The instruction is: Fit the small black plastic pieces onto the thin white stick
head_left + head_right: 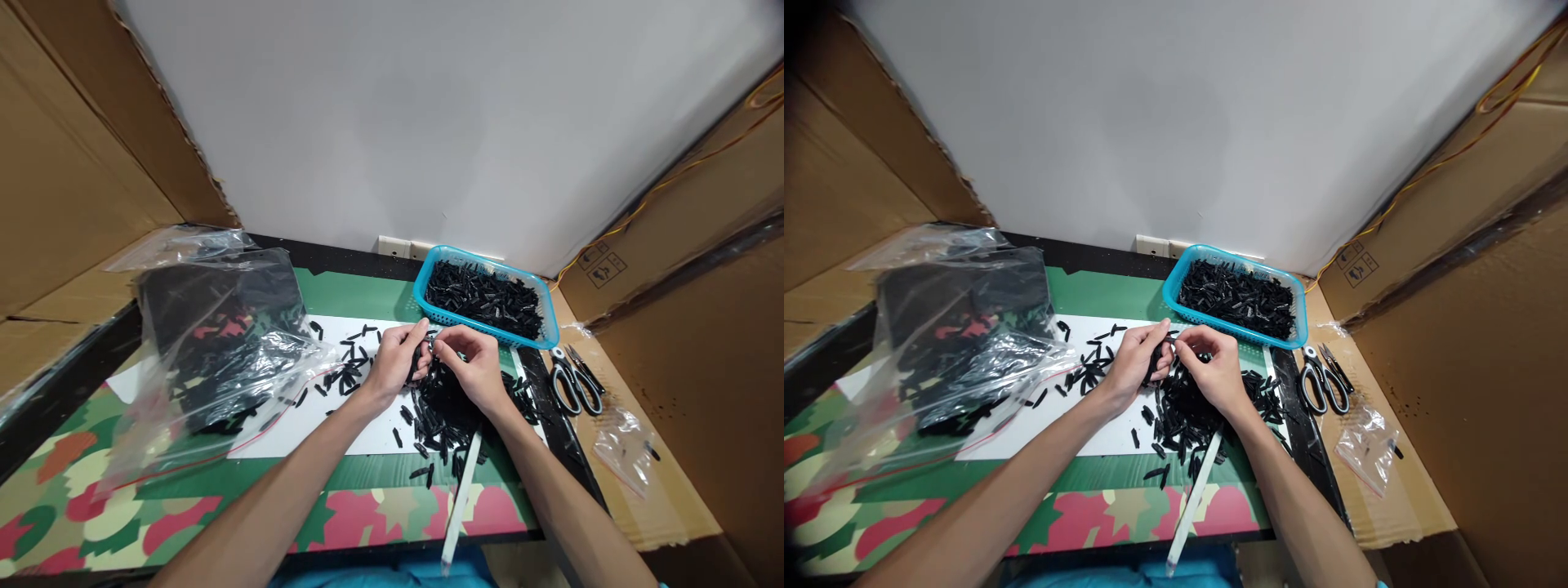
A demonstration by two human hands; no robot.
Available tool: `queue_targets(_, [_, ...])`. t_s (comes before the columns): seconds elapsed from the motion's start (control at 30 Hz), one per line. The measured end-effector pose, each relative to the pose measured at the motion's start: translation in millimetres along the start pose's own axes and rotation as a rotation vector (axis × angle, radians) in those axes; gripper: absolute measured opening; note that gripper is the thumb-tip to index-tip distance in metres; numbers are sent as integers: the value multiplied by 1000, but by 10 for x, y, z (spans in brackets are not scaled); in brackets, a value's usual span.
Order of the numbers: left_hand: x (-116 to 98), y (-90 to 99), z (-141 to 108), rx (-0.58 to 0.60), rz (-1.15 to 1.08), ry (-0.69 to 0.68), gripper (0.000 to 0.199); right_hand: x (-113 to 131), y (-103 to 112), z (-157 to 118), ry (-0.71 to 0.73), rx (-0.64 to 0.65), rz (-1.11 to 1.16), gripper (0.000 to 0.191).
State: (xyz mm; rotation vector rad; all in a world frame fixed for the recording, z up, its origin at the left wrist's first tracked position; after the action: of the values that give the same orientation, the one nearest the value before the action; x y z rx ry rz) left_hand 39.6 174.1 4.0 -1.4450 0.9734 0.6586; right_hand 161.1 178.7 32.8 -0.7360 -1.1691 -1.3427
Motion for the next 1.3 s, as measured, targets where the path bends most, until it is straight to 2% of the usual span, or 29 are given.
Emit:
queue_targets(0.43, [12,13,-10,4,54,4,52,1,-36,4,-11,37,-5,20])
queue_targets(0.7, [-23,19,-38,-41,58,-67,54,46,-34,27,71,38,-61,13])
queue_targets(0.87, [-43,44,-44,-89,76,-79,56,84,-26,63,119,34,-57,14])
queue_targets(1.1, [13,110,-9,-68,56,57,56,164,-37,83,162,73,-64,13])
queue_targets(1.3, [32,136,0,-35,93,75,55,135,0,97,96,77,-46,14])
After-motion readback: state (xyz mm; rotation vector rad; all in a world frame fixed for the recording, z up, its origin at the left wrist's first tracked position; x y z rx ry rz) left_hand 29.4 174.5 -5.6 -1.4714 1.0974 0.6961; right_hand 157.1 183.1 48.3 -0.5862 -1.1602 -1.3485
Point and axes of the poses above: each hand's wrist, its own z-axis towards the middle knuckle, its own y-axis out of the back of the hand, x = y × z, the point moved 9 cm from there along z, towards the middle knuckle, and after that the axes turned 6 degrees about -z, right-handed, at the moved point
